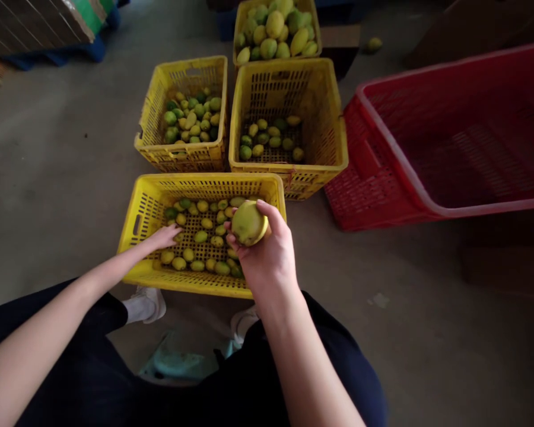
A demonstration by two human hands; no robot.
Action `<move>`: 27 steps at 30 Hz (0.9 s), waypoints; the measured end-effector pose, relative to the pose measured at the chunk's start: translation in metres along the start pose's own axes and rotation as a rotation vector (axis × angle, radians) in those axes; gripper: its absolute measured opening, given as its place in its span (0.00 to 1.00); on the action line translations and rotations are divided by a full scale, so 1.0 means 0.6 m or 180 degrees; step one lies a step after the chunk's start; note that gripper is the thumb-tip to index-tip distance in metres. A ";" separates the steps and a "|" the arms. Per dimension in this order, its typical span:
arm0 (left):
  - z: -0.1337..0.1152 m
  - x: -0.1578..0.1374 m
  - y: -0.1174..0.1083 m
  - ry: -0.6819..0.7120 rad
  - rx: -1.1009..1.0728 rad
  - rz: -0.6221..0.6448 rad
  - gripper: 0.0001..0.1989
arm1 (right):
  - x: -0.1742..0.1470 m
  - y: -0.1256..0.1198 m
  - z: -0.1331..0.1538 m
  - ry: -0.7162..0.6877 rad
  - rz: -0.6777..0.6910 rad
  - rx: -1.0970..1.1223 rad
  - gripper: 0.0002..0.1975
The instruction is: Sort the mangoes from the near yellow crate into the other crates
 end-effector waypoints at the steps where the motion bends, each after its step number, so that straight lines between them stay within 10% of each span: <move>1: -0.011 -0.001 -0.012 -0.0036 -0.0256 -0.0162 0.22 | 0.003 0.003 -0.002 -0.0008 0.0021 -0.0021 0.07; 8: -0.177 -0.161 -0.138 0.0645 -0.4006 -0.0082 0.33 | -0.002 0.053 -0.013 0.0036 0.0248 -0.0140 0.08; 13: -0.224 -0.278 -0.189 0.1053 -0.5091 -0.0555 0.35 | -0.037 0.090 -0.035 0.0027 0.0725 -0.0395 0.11; 20: -0.184 -0.248 -0.149 0.0705 -0.5870 -0.1294 0.21 | -0.046 0.079 -0.088 0.0077 0.0505 -0.0656 0.09; 27: -0.215 -0.215 -0.076 0.0669 -0.5372 -0.0962 0.19 | -0.032 0.115 -0.089 -0.0084 0.0387 -0.0602 0.07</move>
Point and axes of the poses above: each hand's wrist, its own x-axis towards the middle knuckle, its own y-axis out of the palm, z = x × y, the point moved 4 cm from there along x, towards the middle knuckle, and after that the axes turned 15 degrees about -x, right-handed, at the moved point
